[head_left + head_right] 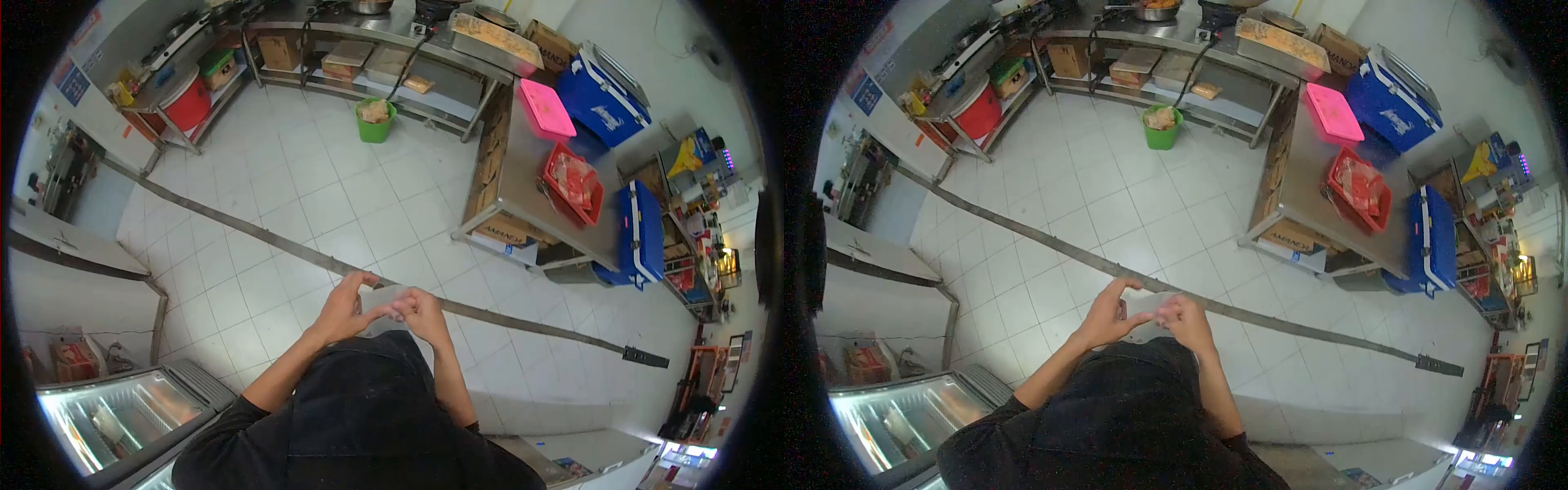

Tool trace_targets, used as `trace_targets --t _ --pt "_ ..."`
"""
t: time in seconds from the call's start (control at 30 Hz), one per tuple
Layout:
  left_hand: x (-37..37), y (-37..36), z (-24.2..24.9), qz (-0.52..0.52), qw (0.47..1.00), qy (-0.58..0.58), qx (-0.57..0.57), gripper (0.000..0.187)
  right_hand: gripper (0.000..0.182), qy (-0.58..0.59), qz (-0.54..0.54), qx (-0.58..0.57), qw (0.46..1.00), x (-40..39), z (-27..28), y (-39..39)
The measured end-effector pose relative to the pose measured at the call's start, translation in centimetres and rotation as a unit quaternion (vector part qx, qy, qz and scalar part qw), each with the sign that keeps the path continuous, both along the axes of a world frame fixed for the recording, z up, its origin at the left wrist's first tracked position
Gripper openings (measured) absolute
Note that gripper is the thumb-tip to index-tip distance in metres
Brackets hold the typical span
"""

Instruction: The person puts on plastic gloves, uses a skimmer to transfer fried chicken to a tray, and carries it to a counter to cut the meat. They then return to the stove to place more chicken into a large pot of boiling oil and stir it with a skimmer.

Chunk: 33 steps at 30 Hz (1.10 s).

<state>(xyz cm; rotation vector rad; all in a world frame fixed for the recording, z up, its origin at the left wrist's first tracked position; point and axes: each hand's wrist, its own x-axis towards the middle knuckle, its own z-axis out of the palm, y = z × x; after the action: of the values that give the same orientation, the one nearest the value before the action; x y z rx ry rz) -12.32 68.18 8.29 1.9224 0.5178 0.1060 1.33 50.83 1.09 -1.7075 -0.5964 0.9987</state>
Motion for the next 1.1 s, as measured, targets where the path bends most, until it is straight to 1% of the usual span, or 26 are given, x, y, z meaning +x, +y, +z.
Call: trace_targets --t 0.03,0.07,0.1,0.13,0.23,0.27,0.37,0.47,0.5,0.57,0.6,0.7,0.73,0.8,0.83,0.87,0.93,0.97,1.0,1.03,1.1 --pt "1.7 1.1 0.5 -0.009 1.000 -0.026 0.014 0.075 0.018 -0.029 0.037 -0.017 0.999 1.9 2.0 1.7" --pt "3.5 2.5 1.3 -0.019 0.998 -0.052 0.029 0.078 0.015 -0.058 0.074 -0.033 0.995 3.4 5.2 3.5" --pt "5.3 3.9 1.7 -0.030 0.996 -0.078 0.042 0.082 0.011 -0.087 0.110 -0.050 0.989 4.9 6.9 4.8" --pt "7.1 5.5 1.4 -0.057 0.993 -0.105 0.020 0.080 0.010 -0.166 0.143 -0.005 0.976 6.7 6.0 6.1" --pt "11.7 11.4 -1.2 -0.179 0.981 0.008 -0.071 0.059 0.017 -0.114 0.211 0.045 0.970 12.1 6.4 9.4" --pt "12.9 12.6 -1.7 -0.159 0.986 -0.012 -0.047 0.039 0.019 -0.102 0.245 0.008 0.964 14.0 7.2 10.4" --pt "16.3 16.0 -0.9 -0.142 0.989 -0.020 -0.043 0.034 0.019 0.019 0.150 0.057 0.987 17.6 6.5 13.0" --pt "20.8 18.2 1.4 -0.064 0.998 -0.019 -0.010 0.032 0.019 -0.008 0.139 0.015 0.990 21.7 6.2 16.9" --pt "22.2 18.8 2.1 -0.013 0.998 -0.055 0.022 0.032 0.020 -0.017 0.135 0.001 0.991 23.0 6.0 18.2" --pt "24.8 20.2 3.1 0.086 0.984 -0.127 0.087 0.034 0.017 0.037 0.076 0.032 0.996 25.1 3.4 20.9" --pt "25.8 21.3 3.0 0.115 0.986 -0.114 0.042 0.040 0.016 0.063 0.046 0.046 0.996 26.2 2.6 22.6" --pt "28.8 24.7 2.4 0.045 0.999 0.004 -0.008 0.042 0.012 0.145 -0.048 0.090 0.984 29.2 1.1 27.6" --pt "30.3 25.9 1.6 0.049 0.999 -0.004 -0.009 0.042 0.011 0.181 -0.051 0.087 0.978 30.5 1.0 29.3" --pt "33.1 28.8 -1.3 0.081 0.995 -0.010 -0.063 0.042 0.009 0.252 -0.057 0.083 0.962 32.9 1.4 32.7" --pt "34.8 30.7 -2.9 0.094 0.991 -0.013 -0.089 0.042 0.009 0.309 -0.078 0.095 0.943 34.2 0.9 34.5" --pt "36.4 32.5 -4.4 0.090 0.986 -0.047 -0.132 0.037 0.008 0.366 -0.100 0.104 0.919 35.3 -0.1 36.0" --pt "39.7 36.2 -3.5 0.072 0.981 -0.045 -0.175 0.033 0.008 0.458 -0.141 0.120 0.870 37.6 -1.0 38.9" --pt "41.3 38.1 -3.0 0.063 0.978 -0.048 -0.193 0.031 0.008 0.461 -0.159 0.129 0.864 38.7 -1.4 40.2" --pt "42.8 39.8 -2.6 0.051 0.978 -0.043 -0.199 0.022 0.009 0.463 -0.175 0.139 0.858 40.0 -1.0 41.7" --pt "44.2 41.4 -2.6 0.056 0.979 -0.051 -0.189 0.020 0.009 0.465 -0.192 0.148 0.851 41.3 -0.7 43.1" --pt "46.7 43.9 -2.6 0.065 0.981 -0.058 -0.176 0.017 0.008 0.415 -0.231 0.188 0.860 44.0 0.2 45.3"
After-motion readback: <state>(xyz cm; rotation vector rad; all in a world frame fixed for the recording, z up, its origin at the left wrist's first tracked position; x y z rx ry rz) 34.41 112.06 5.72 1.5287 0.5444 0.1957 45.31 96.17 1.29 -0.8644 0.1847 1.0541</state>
